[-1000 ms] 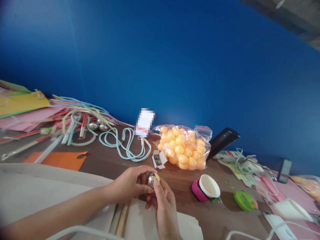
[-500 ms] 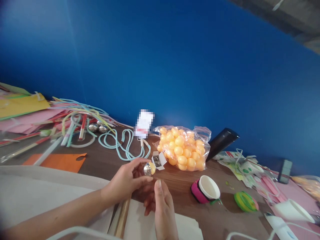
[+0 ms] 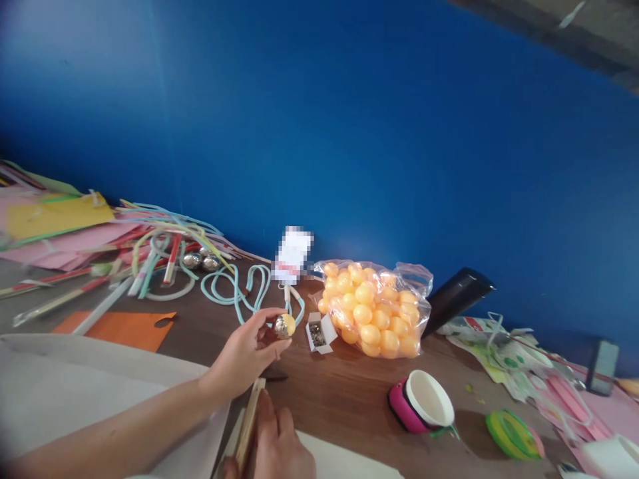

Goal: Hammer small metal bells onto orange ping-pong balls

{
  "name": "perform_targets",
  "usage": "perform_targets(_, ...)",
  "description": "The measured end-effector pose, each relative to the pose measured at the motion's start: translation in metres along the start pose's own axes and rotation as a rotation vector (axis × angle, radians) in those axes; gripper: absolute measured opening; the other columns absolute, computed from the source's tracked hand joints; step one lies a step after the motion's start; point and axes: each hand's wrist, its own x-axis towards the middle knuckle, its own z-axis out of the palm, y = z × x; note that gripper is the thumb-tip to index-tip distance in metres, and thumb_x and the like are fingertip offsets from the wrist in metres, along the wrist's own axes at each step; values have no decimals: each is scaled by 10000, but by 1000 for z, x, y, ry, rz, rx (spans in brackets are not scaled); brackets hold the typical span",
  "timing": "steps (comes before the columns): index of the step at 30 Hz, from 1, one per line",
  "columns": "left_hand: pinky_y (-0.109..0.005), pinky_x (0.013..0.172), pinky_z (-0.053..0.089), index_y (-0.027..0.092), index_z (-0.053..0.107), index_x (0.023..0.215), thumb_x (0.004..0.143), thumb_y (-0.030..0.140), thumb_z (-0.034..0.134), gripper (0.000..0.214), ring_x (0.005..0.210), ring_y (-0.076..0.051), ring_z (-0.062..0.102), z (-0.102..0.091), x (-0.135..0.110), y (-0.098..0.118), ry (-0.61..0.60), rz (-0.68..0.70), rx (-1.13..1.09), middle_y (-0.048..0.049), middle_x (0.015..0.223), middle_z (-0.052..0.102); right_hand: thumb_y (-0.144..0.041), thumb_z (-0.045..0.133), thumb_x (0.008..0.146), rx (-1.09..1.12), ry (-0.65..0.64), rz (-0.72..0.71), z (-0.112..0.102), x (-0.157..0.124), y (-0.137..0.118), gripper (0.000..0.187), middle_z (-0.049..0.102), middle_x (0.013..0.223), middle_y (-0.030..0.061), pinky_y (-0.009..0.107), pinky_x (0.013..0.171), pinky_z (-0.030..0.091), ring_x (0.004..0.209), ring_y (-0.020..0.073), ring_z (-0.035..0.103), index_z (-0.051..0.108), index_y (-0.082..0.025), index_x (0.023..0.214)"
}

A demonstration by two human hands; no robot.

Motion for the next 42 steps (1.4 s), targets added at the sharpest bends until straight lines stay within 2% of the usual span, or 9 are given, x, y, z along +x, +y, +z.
perform_targets(4,-260,688,471,220,489,1128,745,274,581,397,725,-147,595,0,1,-1,-4,7,-9,-30,897,628,-104,551,528,134,15,32,3,1,10,716,622,1011,178,323,613,507,764,293,660,521,-103,1244)
perform_targets(7,-264,699,478,219,473,1168,754,277,568,429,758,-148,594,0,2,-4,8,16,-16,-32,919,620,-81,527,500,385,-10,49,3,4,24,669,666,811,86,261,583,471,655,230,631,578,-133,1166)
perform_targets(10,-274,734,480,226,485,1179,752,252,565,435,826,-154,581,0,4,-8,62,59,12,-44,982,594,-122,484,567,650,-68,130,-3,9,35,410,613,605,13,224,518,415,591,190,585,667,-161,931)
perform_targets(14,-269,765,475,269,498,1170,753,210,561,426,877,-146,557,-1,6,-13,143,139,79,-37,1047,539,-215,453,645,1000,-133,249,-17,12,37,167,387,412,-62,189,364,260,395,118,408,602,-175,708)
perform_targets(17,-273,767,478,271,514,1150,745,199,569,415,844,-138,554,-2,7,-14,151,144,142,-31,1019,524,-303,506,683,1195,-21,250,-24,8,32,110,339,399,-83,179,340,231,355,93,341,528,-196,666)
perform_targets(20,-276,758,487,256,532,1123,737,207,577,392,804,-133,554,-2,7,-13,141,131,185,-27,979,517,-400,572,699,1287,168,216,-27,3,24,234,491,517,-47,172,332,252,343,72,376,542,-191,799)
perform_targets(29,-259,730,495,267,522,1140,737,179,555,413,740,-110,545,2,1,-11,65,190,238,-14,938,474,-454,533,794,1165,405,119,-26,0,22,562,553,576,-26,170,326,299,333,72,399,422,-150,1254)
perform_targets(34,-245,696,497,267,528,1134,727,158,555,422,723,-104,537,2,-1,-10,21,206,247,-9,923,463,-454,511,810,999,359,86,-23,1,29,565,596,599,-6,178,361,366,363,91,460,450,-135,1273)
perform_targets(42,-253,689,492,264,529,1143,731,174,562,423,702,-109,533,1,0,-9,30,212,285,-4,882,467,-461,505,811,977,375,114,-25,1,29,570,585,612,-11,183,368,380,369,97,464,448,-134,1275)
